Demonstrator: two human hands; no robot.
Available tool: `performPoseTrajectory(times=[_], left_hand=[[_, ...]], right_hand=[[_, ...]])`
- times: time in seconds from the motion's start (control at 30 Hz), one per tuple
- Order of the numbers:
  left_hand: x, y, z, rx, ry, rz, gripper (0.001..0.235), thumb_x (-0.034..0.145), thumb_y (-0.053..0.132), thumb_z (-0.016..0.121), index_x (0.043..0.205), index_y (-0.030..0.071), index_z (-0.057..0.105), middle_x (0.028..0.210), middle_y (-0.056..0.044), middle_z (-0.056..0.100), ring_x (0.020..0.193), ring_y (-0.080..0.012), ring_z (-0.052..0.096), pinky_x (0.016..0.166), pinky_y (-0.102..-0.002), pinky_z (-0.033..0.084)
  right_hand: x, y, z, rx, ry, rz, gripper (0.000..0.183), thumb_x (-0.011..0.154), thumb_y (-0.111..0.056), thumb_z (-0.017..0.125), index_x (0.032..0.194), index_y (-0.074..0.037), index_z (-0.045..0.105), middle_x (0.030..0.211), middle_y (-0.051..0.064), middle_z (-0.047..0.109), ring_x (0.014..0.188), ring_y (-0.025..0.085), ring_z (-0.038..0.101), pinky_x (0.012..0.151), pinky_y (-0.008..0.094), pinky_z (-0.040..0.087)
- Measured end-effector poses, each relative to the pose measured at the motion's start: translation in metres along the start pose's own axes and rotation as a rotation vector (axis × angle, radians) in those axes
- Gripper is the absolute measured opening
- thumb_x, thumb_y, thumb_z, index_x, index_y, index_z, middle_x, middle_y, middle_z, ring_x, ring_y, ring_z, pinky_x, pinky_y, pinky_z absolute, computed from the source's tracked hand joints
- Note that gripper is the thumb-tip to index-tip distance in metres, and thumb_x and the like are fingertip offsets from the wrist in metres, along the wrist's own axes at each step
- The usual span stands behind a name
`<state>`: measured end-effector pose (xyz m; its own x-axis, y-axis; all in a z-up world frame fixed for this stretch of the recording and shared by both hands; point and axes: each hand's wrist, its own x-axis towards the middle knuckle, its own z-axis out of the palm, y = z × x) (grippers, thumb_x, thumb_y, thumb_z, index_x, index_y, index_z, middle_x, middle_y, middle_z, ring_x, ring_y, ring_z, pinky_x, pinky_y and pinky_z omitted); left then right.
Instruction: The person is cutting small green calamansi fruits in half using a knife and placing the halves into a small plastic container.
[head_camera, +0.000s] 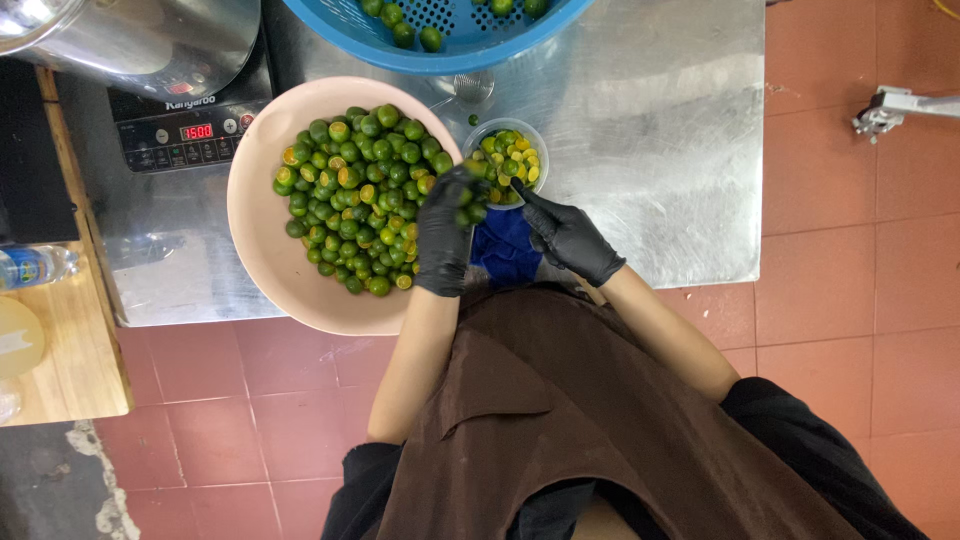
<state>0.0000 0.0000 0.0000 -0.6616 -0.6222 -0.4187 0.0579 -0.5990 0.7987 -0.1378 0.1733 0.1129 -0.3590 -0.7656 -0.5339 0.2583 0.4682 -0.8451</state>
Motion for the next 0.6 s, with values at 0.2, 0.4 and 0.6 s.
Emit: performPoseTrajectory(times=[0.2,0.4,0.6], left_hand=[[0.002,0.053,-0.017,-0.707,-0.185,-0.349,0.045,0.094,0.019,0.058,0.134,-0.001,0.06,0.132,-0.019,0.067,0.12,-0.0312,0.065,0.102,-0.045,0.054],[-0.001,0.042,0.005,-0.573,-0.013,-0.274,0.032,0.102,0.023,0.071,0.129,0.006,0.065,0.117,-0.011,0.069,0.107,-0.024,0.064,0.089,-0.04,0.055],[0.006,0.043,0.019,-0.492,0.032,-0.222,0.03,0.095,0.017,0.071,0.122,0.004,0.068,0.108,-0.009,0.07,0.095,-0.0215,0.066,0.08,-0.037,0.055]], right_hand=[[0.003,0.009,0.0,0.102,-0.062,0.049,0.053,0.104,-0.036,0.053,0.157,-0.03,0.046,0.067,-0.003,0.049,0.05,0.004,0.038,0.045,0.023,0.036],[0.001,0.011,0.004,0.145,-0.065,0.006,0.055,0.104,-0.037,0.055,0.157,-0.027,0.046,0.068,-0.003,0.051,0.05,0.004,0.037,0.046,0.023,0.036],[-0.017,-0.002,0.006,0.003,-0.077,-0.163,0.056,0.106,-0.039,0.052,0.159,-0.028,0.042,0.068,-0.004,0.049,0.051,0.005,0.038,0.052,0.022,0.041]])
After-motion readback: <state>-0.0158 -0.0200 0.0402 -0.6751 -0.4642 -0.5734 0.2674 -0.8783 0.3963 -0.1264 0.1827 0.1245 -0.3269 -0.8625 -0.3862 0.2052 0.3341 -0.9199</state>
